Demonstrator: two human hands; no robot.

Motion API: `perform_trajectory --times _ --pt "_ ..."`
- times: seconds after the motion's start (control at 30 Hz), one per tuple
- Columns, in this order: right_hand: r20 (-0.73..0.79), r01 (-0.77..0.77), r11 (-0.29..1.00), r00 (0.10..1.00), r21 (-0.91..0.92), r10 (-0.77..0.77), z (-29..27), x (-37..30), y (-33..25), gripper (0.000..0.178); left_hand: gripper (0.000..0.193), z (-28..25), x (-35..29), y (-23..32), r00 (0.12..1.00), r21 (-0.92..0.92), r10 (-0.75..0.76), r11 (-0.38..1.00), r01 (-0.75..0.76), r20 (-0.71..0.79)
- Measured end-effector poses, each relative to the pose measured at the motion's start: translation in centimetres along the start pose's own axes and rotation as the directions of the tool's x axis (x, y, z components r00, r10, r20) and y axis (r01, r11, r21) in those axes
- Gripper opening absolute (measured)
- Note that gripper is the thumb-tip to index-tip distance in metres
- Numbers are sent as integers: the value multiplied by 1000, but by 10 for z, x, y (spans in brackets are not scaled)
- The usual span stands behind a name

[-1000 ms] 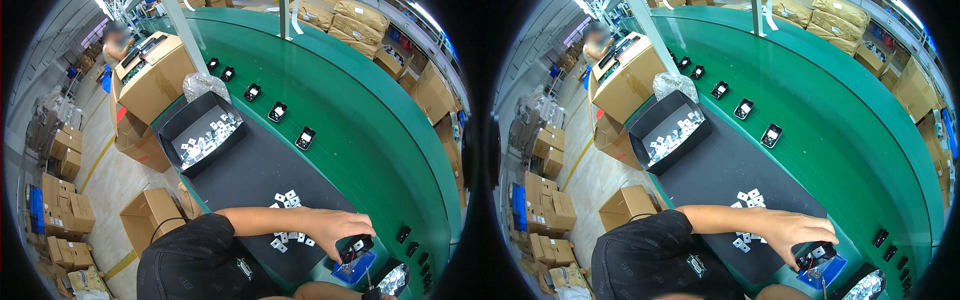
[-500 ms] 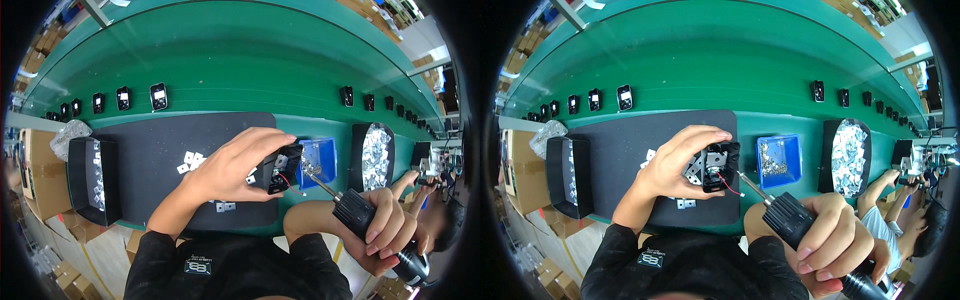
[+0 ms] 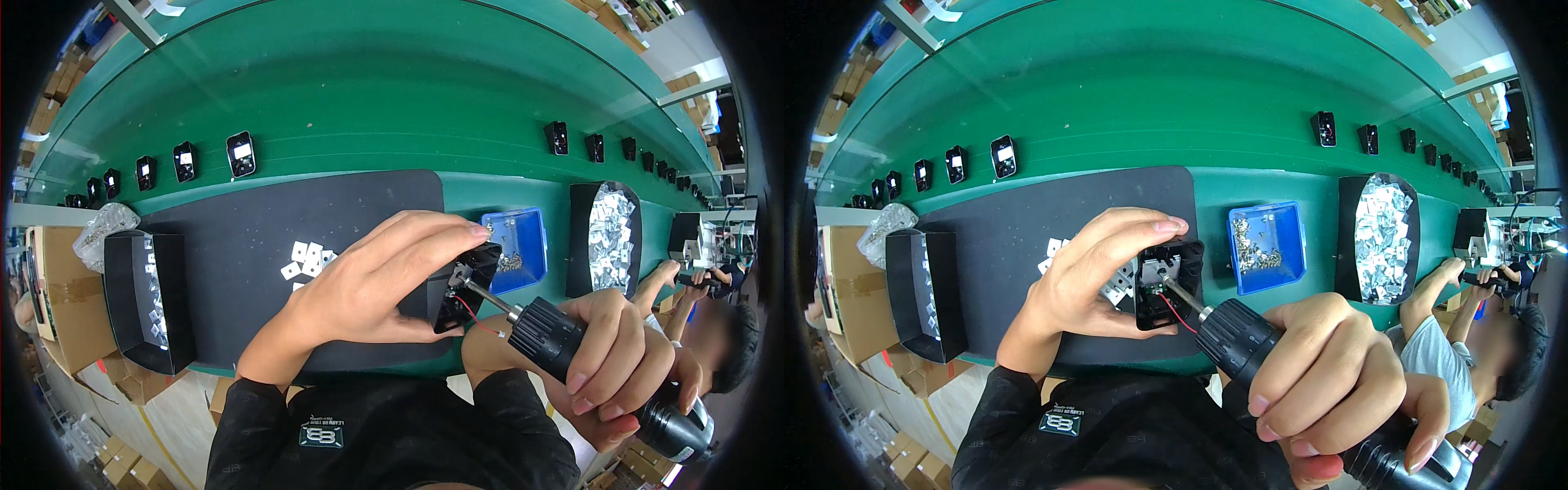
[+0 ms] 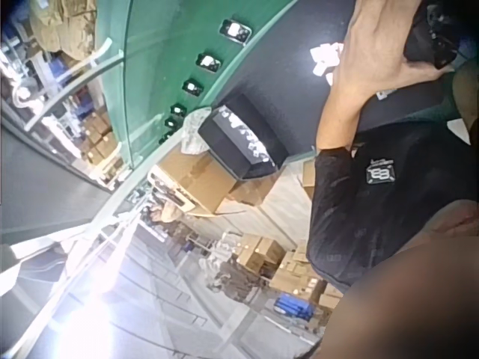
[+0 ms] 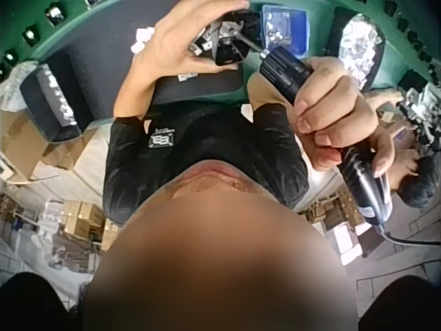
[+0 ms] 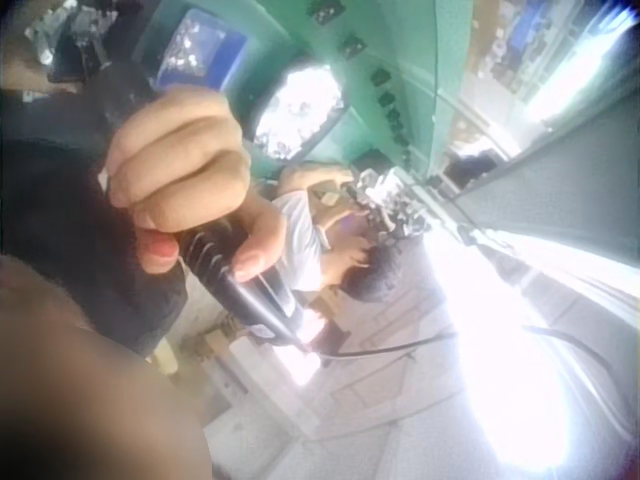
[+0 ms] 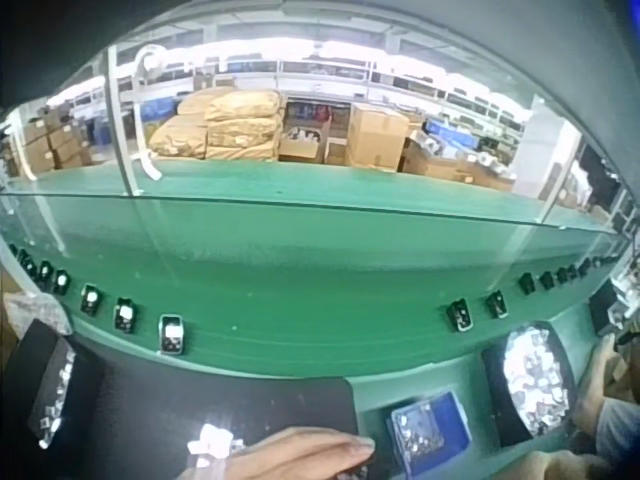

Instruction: Assemble electronic components by attaching metal plates with screws using a powered screwdriver.

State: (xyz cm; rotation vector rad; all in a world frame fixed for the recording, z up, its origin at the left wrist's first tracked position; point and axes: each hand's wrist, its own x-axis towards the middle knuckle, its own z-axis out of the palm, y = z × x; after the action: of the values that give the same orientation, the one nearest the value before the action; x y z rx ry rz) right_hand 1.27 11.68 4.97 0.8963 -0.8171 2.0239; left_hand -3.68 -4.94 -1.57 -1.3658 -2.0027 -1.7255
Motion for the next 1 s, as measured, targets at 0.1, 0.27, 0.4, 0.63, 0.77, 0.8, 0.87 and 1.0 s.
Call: perform_trajectory --times 0.1,0.27,0.4,0.63,0.77,0.8,0.87,1.0 --pt "-7 -7 1000 1000 -23 6 1 1 -2 44 83 0 2 2 1000 -15 0 1000 0 7" --pt "45 -24 999 999 -21 25 -2 0 1 44 81 -2 0 3 1000 17 6 1000 -6 24" --pt "72 -33 998 997 -53 37 -6 4 -4 43 76 1 3 4 999 29 26 999 -27 33" --pt "218 -78 994 974 73 60 -10 4 2 40 71 -1 -1 6 999 21 16 1000 -17 45" --pt "303 -123 986 949 109 85 -14 10 2 42 71 2 2 4 997 -17 8 1000 -7 72" --pt "302 -123 986 950 108 85 -14 9 3 42 71 4 2 4 999 -21 0 1000 1 47" --pt "278 -103 993 957 60 83 -14 8 5 45 71 6 3 3 1000 -28 -6 1000 7 24" --pt "339 -97 986 940 134 46 -20 10 5 48 73 9 0 -1 997 -53 -56 997 59 53"
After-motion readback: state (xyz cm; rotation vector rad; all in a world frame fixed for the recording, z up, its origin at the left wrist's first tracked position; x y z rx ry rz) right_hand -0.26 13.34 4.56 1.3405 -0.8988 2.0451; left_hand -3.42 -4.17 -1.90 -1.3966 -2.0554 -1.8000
